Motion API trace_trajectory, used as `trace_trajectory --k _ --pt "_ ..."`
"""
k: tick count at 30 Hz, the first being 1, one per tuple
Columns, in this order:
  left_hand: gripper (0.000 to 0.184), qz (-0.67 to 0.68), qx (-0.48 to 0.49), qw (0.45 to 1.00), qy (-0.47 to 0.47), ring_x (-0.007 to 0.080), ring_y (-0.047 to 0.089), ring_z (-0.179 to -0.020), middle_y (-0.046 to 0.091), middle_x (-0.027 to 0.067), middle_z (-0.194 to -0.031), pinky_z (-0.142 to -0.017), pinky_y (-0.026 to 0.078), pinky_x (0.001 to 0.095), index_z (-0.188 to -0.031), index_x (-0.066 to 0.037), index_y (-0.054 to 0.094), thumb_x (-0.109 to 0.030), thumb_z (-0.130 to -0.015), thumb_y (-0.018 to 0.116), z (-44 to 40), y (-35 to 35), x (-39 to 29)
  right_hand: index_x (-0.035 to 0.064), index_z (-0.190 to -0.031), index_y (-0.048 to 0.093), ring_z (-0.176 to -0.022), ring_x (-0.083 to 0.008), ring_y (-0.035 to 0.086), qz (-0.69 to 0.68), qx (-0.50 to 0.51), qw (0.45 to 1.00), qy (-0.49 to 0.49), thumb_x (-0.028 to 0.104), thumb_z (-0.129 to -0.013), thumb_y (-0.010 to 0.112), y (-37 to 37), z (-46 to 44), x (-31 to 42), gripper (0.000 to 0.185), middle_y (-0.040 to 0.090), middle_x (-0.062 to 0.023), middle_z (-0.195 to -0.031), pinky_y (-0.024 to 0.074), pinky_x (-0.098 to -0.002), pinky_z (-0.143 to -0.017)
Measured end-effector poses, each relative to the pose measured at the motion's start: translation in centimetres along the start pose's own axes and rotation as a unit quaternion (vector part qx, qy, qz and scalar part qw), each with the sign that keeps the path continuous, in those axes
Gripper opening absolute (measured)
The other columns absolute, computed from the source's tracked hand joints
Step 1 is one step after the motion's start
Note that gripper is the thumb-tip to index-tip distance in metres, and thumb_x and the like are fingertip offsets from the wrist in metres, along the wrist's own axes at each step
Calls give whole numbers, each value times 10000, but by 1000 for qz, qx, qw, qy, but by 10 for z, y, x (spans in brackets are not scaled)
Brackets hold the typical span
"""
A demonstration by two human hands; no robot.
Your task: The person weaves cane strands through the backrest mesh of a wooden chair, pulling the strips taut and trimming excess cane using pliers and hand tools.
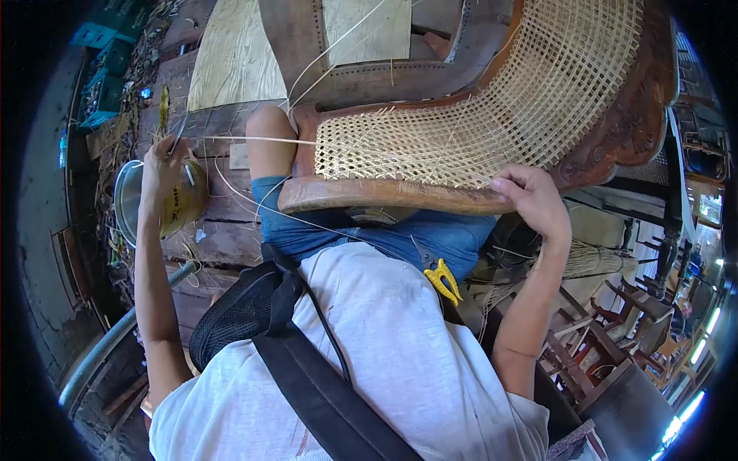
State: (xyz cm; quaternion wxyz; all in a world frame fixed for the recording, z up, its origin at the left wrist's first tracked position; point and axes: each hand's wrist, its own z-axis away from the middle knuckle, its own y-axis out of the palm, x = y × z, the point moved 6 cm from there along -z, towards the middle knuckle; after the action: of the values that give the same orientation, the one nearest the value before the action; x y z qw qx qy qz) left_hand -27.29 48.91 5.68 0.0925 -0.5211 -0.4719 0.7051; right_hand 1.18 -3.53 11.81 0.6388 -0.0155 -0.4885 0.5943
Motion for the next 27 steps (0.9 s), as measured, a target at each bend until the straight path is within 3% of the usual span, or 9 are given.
trace_trajectory --k 3,5,7,10,12,14,15,18,27 --pt "230 -216 9 974 -65 249 624 -647 677 122 -734 -643 484 352 -948 10 673 -199 -939 577 -4 7 -11 6 -859 648 -640 -167 584 41 -42 998 36 176 -837 628 -5 0 2 172 605 -95 -680 459 -307 -638" --pt "287 -109 -53 991 55 328 661 -981 679 201 -1043 -877 508 374 -1138 8 643 -118 -883 608 2 37 -82 22 -868 658 -652 -198 598 26 -25 999 -29 181 -831 633 4 -4 16 166 621 -112 -706 466 -318 -655" --pt "374 183 125 975 -3 255 627 -1069 567 185 -1302 -923 469 332 -1211 2 610 18 -838 632 10 81 -146 21 -867 660 -660 -216 604 37 -8 998 -43 186 -829 636 18 -6 41 171 628 -117 -721 468 -324 -664" --pt "308 225 193 938 178 249 638 -927 647 180 -1102 -809 497 318 -1161 -9 643 -31 -854 632 26 123 -269 19 -869 665 -684 -261 618 47 4 995 -89 192 -818 652 33 -6 68 180 648 -131 -773 474 -339 -672" --pt "259 241 185 893 331 158 618 -724 682 118 -940 -714 503 287 -1130 9 653 -91 -892 634 33 152 -300 13 -859 660 -658 -216 609 0 8 990 -139 158 -807 667 32 -3 80 154 640 -114 -762 469 -321 -643" --pt "204 314 437 832 135 96 614 -698 662 75 -840 -606 511 252 -1035 25 656 -133 -911 623 39 180 -302 4 -823 654 -650 -133 560 -50 -5 993 -103 116 -806 683 21 2 74 117 620 -50 -728 435 -270 -622" --pt "204 310 450 826 142 96 614 -698 662 75 -840 -606 511 252 -1035 25 656 -133 -911 623 39 182 -307 -4 -787 647 -641 -50 510 -99 -13 993 -69 75 -804 699 17 6 67 96 600 14 -694 401 -220 -602" --pt "253 396 500 770 22 77 587 -633 622 34 -769 -560 476 211 -1065 53 649 -162 -933 631 33 187 -303 1 -769 647 -662 -15 490 -223 -67 969 -83 52 -802 707 -3 17 57 85 590 46 -711 387 -193 -606" --pt "188 414 583 694 -86 111 673 -679 645 41 -847 -447 357 170 -1085 -26 616 -102 -913 633 41 220 -305 -2 -846 670 -653 -3 488 -371 -301 875 -79 65 -862 686 -4 42 10 71 587 59 -719 386 -166 -599"
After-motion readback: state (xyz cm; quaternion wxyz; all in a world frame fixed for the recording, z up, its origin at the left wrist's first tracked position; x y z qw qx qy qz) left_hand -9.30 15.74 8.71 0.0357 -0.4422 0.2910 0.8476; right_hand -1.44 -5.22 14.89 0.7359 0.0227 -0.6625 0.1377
